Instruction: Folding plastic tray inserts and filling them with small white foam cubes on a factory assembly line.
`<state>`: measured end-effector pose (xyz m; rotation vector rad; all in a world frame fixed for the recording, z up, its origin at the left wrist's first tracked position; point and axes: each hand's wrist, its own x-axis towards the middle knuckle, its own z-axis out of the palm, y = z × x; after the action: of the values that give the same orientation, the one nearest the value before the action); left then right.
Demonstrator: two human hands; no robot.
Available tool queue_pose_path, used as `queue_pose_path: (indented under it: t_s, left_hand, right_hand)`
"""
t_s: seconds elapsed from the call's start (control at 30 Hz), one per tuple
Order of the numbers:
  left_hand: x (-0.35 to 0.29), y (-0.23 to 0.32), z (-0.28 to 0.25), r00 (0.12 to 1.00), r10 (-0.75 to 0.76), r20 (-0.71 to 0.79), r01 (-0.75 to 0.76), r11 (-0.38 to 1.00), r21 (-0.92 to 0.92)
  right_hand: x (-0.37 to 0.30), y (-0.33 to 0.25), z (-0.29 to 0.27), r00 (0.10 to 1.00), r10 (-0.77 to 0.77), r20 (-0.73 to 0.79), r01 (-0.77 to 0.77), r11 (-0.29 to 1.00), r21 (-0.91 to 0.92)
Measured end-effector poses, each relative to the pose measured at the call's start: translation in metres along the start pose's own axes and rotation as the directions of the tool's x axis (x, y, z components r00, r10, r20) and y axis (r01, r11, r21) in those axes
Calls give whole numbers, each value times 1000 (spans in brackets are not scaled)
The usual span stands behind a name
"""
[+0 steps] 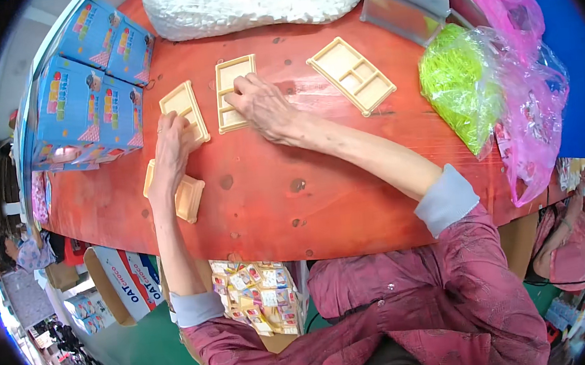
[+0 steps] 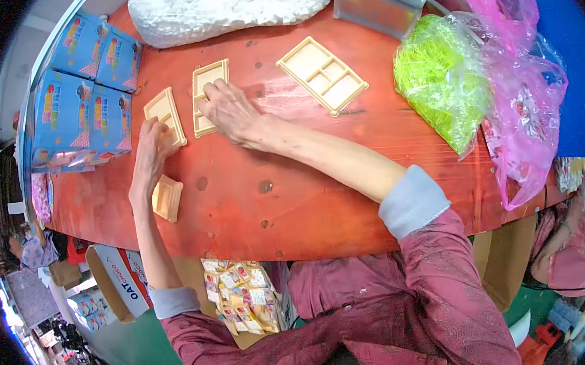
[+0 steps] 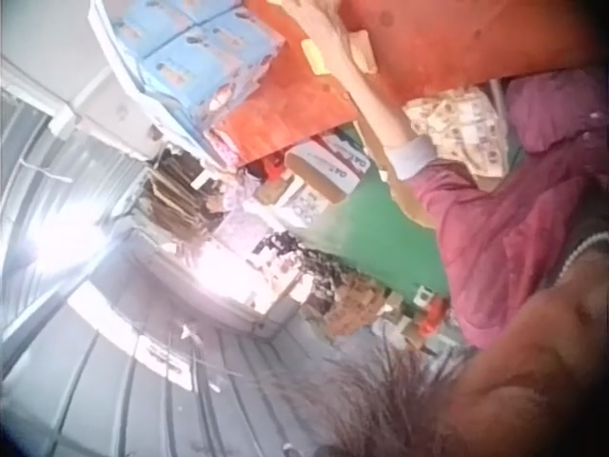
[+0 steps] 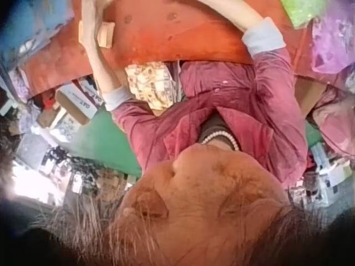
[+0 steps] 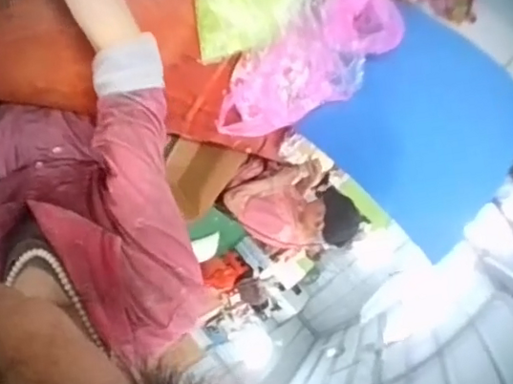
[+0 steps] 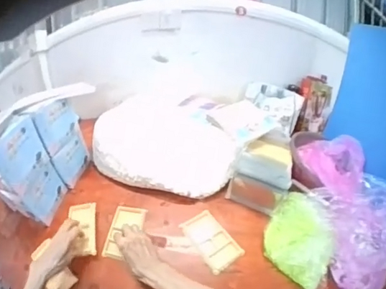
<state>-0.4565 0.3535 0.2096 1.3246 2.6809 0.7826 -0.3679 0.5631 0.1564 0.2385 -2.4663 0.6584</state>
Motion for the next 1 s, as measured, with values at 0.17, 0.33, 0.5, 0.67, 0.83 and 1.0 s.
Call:
queue_pose_path:
  t_s: [0.17, 0.33, 0.5, 0.67, 0.83, 1.0]
  left_hand:
    - [3, -29, 6, 994, 85, 65, -97, 976, 197]
    - [21, 6, 30, 999, -36, -5, 36, 999, 34]
    - [32, 9, 51, 991, -133, 32, 122, 965, 233]
    - [38, 6, 64, 997, -72, -3, 70, 957, 281]
    - [45, 7, 68, 995, -30, -93, 61, 932, 357]
    - [53, -5, 62, 981, 141, -131, -86, 930, 358]
  right_hand:
    - [-29, -9, -70, 1000, 22, -9, -24, 980, -198]
    - [-84, 40, -130, 966, 250, 61, -204, 891, -406]
    - [-72, 38, -105, 941, 332, 64, -282, 876, -391]
    - [-27, 39, -53, 935, 353, 30, -345, 925, -160]
    - [19, 31, -13, 849, 528, -16, -529, 849, -23]
    - [36, 25, 1, 814, 574, -85, -562, 817, 132]
